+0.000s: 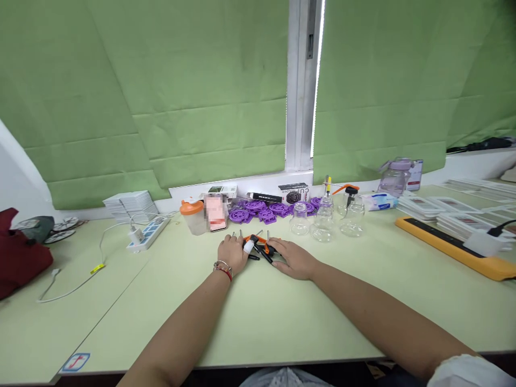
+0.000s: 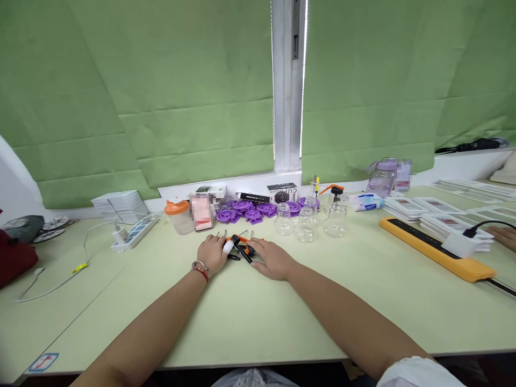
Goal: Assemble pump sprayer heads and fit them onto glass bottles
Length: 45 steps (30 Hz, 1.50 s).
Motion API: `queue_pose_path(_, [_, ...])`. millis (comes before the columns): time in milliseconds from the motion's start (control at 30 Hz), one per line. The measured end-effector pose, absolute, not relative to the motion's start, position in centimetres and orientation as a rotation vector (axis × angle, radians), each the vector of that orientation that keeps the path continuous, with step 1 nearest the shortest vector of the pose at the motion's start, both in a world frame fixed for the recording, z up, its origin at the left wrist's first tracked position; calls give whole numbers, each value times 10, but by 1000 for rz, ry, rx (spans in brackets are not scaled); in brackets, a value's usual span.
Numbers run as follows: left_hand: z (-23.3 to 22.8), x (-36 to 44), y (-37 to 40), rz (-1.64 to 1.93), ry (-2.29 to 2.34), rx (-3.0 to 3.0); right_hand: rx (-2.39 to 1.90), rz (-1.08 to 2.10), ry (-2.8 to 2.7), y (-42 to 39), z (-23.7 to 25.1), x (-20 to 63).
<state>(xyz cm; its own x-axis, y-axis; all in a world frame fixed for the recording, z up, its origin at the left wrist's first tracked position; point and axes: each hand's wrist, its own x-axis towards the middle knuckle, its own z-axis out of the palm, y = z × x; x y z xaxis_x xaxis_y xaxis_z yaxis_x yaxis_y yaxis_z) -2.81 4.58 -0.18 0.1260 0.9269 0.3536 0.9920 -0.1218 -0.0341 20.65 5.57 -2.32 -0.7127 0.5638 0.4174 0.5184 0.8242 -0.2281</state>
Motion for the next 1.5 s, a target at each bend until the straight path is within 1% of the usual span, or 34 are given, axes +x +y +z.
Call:
queue_pose_path(100, [-4, -30, 46, -382, -1846, -2135, -815, -94, -2399, 57, -23, 208])
queue_pose_path(200, [-5, -33, 48, -433, -1789, -2132, -999, -322, -2064, 62, -19, 216])
queue_pose_path(267, [-5, -34, 48, -479, -1735, -2126, -1148, -405, -1797, 69, -17, 227])
queue_pose_path(333, [-5, -35, 49, -541, -1653, -2113, -1277, -422, -1577, 78, -15, 241])
queue_pose_path(433, [-3, -35, 47, -610, -1462, -2135, -1449, -340, -1357, 90, -17, 262])
queue_pose_path(500, [0, -32, 45, -610, -1309, -2203, -1556, -216, -1271, 96, -20, 271])
queue_pose_path(600, [10, -20, 42, -569, -1142, -2327, -1714, 34, -1216, 103, -26, 275])
queue_pose_path(700, [24, 0, 42, -471, -1116, -2458, -1829, 197, -1242, 106, -32, 273])
queue_pose_path(933, [44, 32, 64, 110, -1362, -2690, -1943, 282, -1259, 110, -31, 278])
queue_pose_path(1133, [44, 41, 80, 308, -1396, -2695, -1927, 305, -1224, 109, -27, 278])
queue_pose_path(1200, [42, 44, 81, 325, -1400, -2693, -1900, 298, -1186, 108, -26, 278])
queue_pose_path(1267, [40, 47, 79, 261, -1416, -2688, -1858, 281, -1148, 107, -24, 277])
queue_pose_path(1333, [37, 47, 74, 114, -1435, -2675, -1785, 224, -1138, 104, -20, 275])
queue_pose_path(1500, [37, 33, 63, -477, -1615, -2595, -1486, -79, -1377, 93, -12, 266])
